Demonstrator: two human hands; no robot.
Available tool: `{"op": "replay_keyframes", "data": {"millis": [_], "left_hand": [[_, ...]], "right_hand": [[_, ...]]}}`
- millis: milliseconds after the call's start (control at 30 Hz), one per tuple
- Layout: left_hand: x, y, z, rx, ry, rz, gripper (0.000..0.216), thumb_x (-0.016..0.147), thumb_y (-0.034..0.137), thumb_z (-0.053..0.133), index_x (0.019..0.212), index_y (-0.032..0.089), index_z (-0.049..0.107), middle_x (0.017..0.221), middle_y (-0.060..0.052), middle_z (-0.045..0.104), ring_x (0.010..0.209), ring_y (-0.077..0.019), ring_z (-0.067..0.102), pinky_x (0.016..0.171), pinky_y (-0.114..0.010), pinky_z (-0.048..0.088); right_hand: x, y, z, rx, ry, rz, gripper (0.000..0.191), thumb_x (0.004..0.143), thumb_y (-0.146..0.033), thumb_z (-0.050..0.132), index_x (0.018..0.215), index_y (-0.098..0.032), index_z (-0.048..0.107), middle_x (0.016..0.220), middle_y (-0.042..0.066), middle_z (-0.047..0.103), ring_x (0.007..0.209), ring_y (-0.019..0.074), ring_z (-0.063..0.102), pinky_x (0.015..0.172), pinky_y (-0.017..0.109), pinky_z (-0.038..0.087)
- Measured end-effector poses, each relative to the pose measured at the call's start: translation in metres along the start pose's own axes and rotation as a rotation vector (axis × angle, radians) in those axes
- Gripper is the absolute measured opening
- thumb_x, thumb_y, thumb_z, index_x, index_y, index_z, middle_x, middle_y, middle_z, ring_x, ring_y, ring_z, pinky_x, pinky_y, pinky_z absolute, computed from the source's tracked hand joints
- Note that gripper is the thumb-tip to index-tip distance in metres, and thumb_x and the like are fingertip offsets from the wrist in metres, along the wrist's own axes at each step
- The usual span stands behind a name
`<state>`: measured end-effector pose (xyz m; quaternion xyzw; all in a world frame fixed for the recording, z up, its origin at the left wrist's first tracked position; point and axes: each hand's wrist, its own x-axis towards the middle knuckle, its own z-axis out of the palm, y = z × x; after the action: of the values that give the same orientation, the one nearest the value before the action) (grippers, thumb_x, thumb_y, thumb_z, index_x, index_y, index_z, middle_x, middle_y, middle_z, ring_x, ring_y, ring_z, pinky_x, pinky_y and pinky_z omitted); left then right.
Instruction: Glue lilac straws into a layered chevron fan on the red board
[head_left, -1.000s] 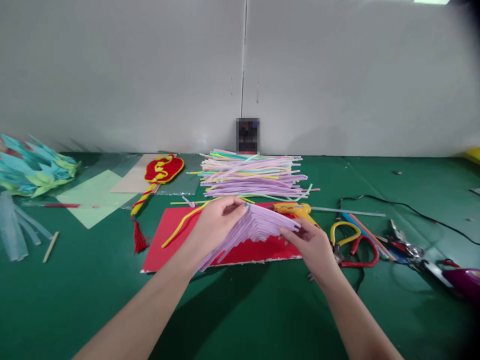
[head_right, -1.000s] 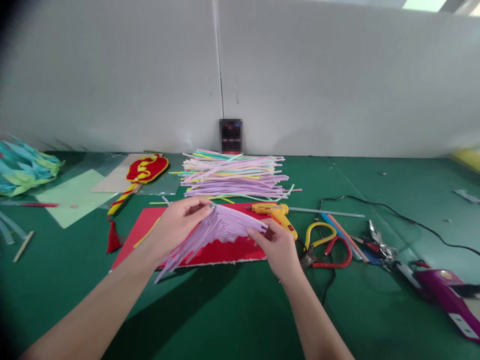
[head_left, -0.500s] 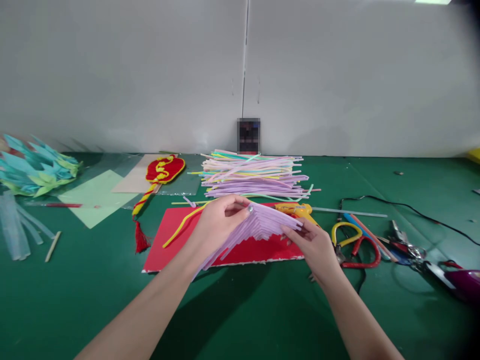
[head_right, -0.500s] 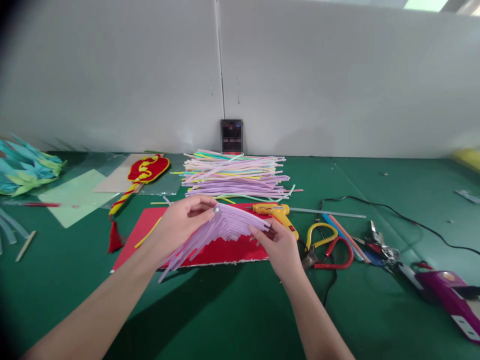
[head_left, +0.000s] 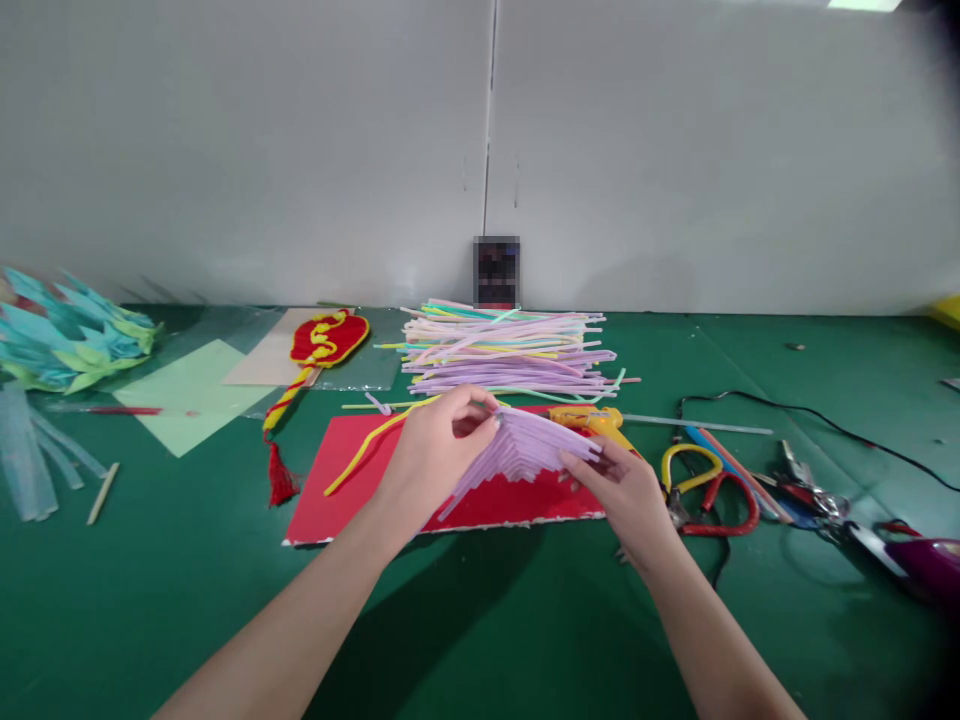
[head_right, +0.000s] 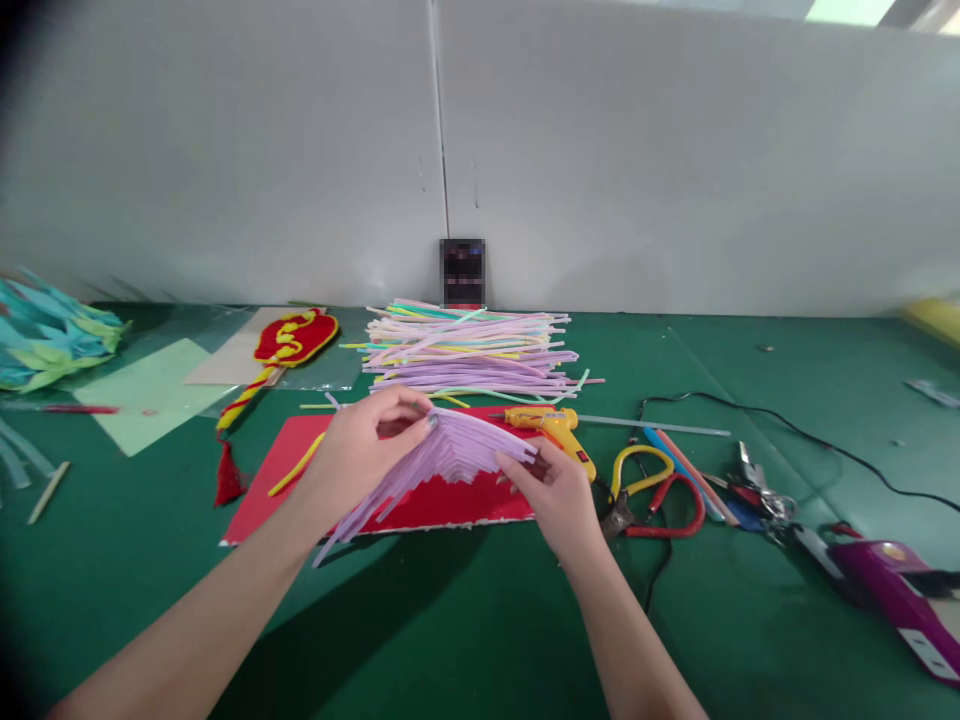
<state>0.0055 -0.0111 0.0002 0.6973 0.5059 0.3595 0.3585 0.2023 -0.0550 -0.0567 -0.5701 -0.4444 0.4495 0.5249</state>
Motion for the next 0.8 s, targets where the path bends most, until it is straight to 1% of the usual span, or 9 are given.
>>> {"op": "replay_keyframes", "data": {"millis": [200, 333, 533, 667, 800], "left_hand": [[-0.0022, 0.0002, 0.0022, 0.097, 0.031, 0.061, 0.012, 0.079, 0.017, 0.054, 0.088, 0.023, 0.059, 0.081, 0.002, 0.07, 0.079, -0.0139, 0.066, 0.073, -0.025, 0.05], [-0.0036, 0.0012, 0.0038, 0.186, 0.049, 0.09, 0.012, 0.081, 0.02, 0.053, 0.091, 0.024, 0.058, 0.083, 0.001, 0.071, 0.081, -0.0152, 0.067, 0.074, -0.027, 0.05], [-0.0039, 0.0006, 0.0056, 0.294, 0.058, 0.116, 0.013, 0.084, 0.022, 0.051, 0.095, 0.025, 0.057, 0.087, 0.001, 0.072, 0.084, -0.0164, 0.068, 0.072, -0.027, 0.05], [-0.0038, 0.0008, 0.0056, 0.306, 0.06, 0.116, 0.013, 0.084, 0.022, 0.05, 0.094, 0.026, 0.057, 0.088, 0.001, 0.072, 0.085, -0.017, 0.068, 0.072, -0.027, 0.051], [-0.0032, 0.0033, 0.0036, 0.238, 0.053, 0.097, 0.012, 0.082, 0.02, 0.052, 0.091, 0.025, 0.058, 0.086, 0.001, 0.072, 0.083, -0.0168, 0.068, 0.073, -0.028, 0.051]], "right_hand": [[0.0002, 0.0004, 0.0001, 0.01, 0.0, -0.001, 0.027, 0.066, -0.042, 0.074, 0.075, -0.019, 0.065, 0.066, 0.001, 0.064, 0.065, 0.0166, 0.061, 0.065, 0.031, 0.052], [0.0008, 0.0018, -0.0001, 0.012, 0.003, 0.0, 0.03, 0.064, -0.044, 0.075, 0.076, -0.018, 0.065, 0.066, 0.002, 0.064, 0.066, 0.0174, 0.062, 0.067, 0.032, 0.053], [0.0009, 0.0013, 0.0004, -0.022, 0.004, -0.003, 0.032, 0.064, -0.047, 0.074, 0.075, -0.019, 0.065, 0.066, 0.002, 0.065, 0.063, 0.017, 0.061, 0.062, 0.031, 0.053], [0.001, 0.001, 0.0006, -0.021, -0.001, -0.006, 0.031, 0.064, -0.047, 0.074, 0.074, -0.019, 0.065, 0.064, 0.001, 0.064, 0.063, 0.0167, 0.061, 0.063, 0.032, 0.054], [0.0012, 0.0018, 0.0002, 0.017, 0.0, 0.011, 0.029, 0.064, -0.044, 0.075, 0.076, -0.019, 0.065, 0.066, 0.001, 0.064, 0.064, 0.0166, 0.061, 0.063, 0.031, 0.053]]}}
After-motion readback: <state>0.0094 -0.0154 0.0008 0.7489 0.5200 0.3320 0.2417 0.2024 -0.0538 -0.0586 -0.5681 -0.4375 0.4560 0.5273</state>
